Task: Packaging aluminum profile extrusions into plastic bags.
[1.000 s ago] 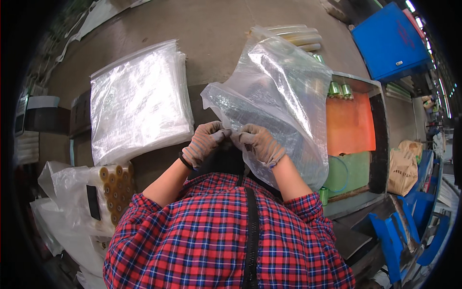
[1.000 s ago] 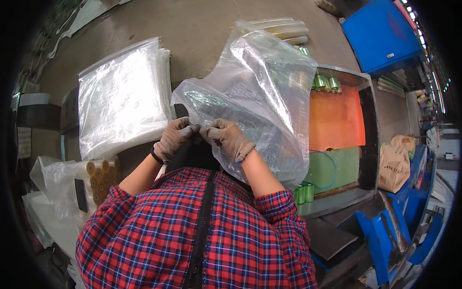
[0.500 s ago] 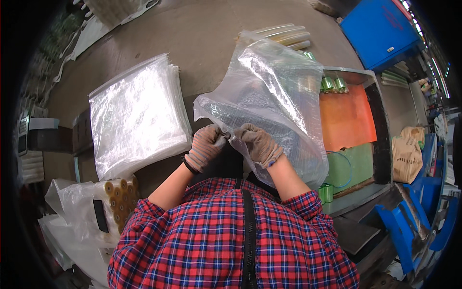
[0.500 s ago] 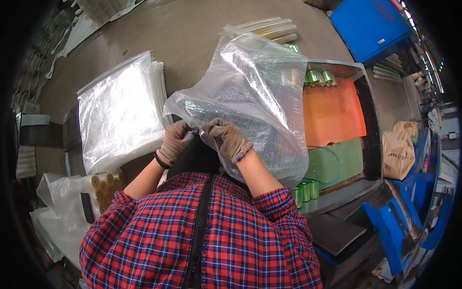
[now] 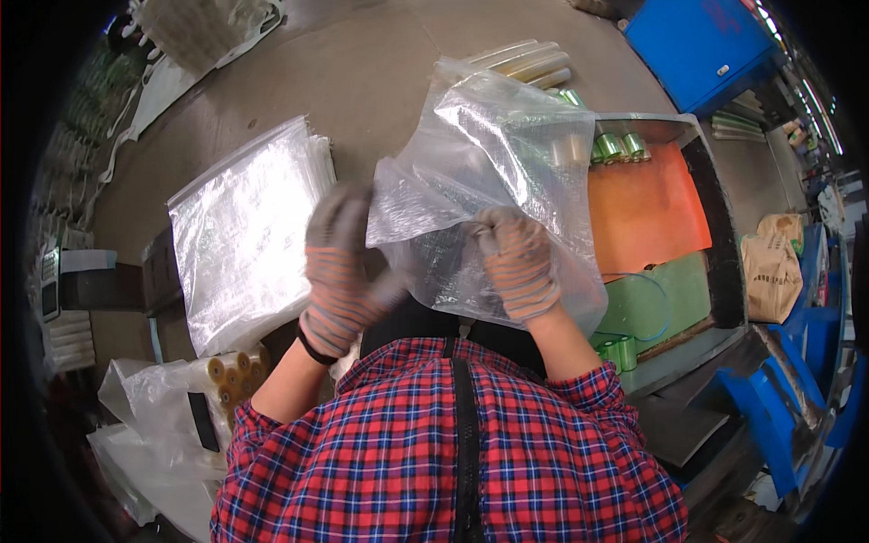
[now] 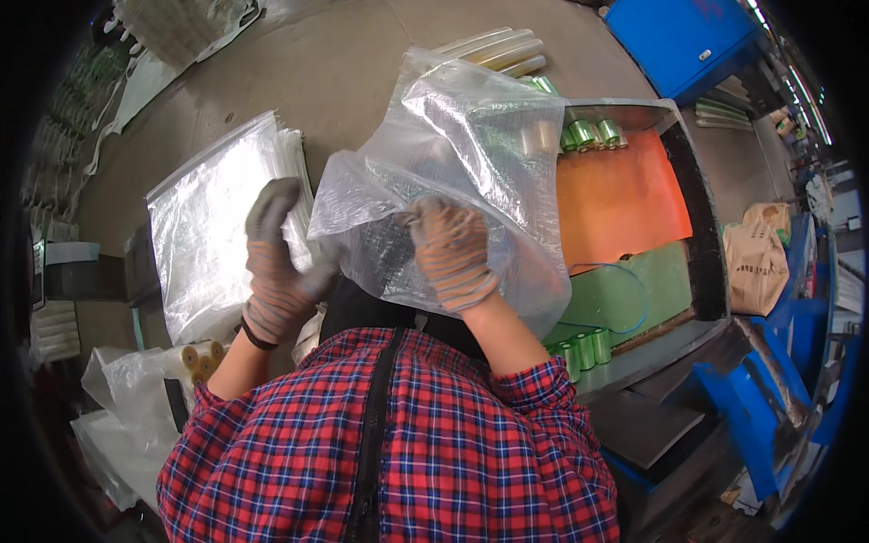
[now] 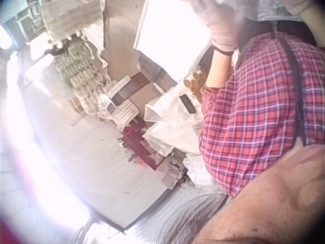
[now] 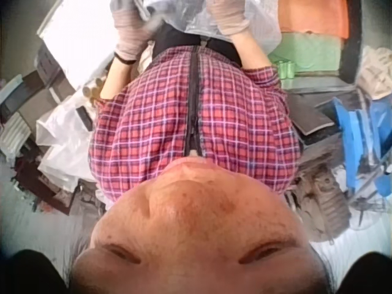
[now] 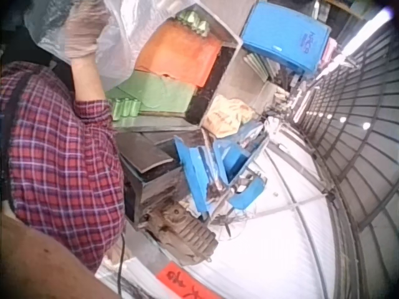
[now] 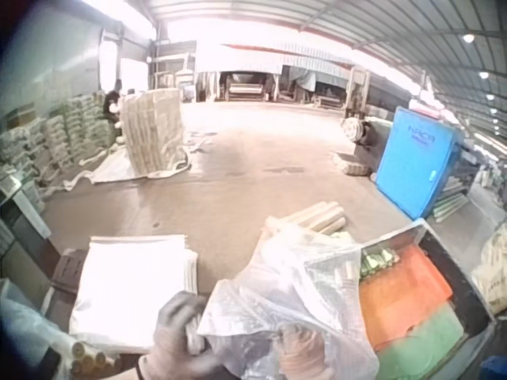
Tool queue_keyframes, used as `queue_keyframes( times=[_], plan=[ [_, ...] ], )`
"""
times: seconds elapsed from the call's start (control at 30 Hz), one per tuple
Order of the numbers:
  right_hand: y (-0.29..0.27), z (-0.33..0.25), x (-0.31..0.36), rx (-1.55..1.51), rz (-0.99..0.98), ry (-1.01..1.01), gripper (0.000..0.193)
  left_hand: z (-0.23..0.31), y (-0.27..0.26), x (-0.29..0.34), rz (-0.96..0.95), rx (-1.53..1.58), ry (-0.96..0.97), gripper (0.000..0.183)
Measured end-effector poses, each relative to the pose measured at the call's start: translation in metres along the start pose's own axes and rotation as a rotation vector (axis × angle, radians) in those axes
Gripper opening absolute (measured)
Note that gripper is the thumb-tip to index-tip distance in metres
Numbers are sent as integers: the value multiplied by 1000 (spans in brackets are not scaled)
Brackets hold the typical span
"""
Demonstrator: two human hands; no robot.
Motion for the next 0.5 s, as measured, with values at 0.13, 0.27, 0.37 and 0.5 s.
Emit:
queue_keyframes(
  times=[0.13,0.27,0.37,0.5],
  plan=[
    [0,-30,20,436,81,-234,10,-16,39,0,-112,-682,351,28],
    [-10,-15,70,482,-124,-211,34,-13,28,9,-183,-417,394,20],
    [-81,139,168,312,162,609,16,-54,15,21,-325,-34,-214,40],
    [-145,145,202,105,606,694,17,-118,51,59,-91,1447,-927,32]
  ],
)
Point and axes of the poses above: each hand's wrist, its own x-axis away from the middle knuckle, its own y-axis out of the palm, z = x × y, the point moved 2 cm from there along -x, towards the middle knuckle, and after that the axes turned 3 degrees about -y, right-handed, at the moved point
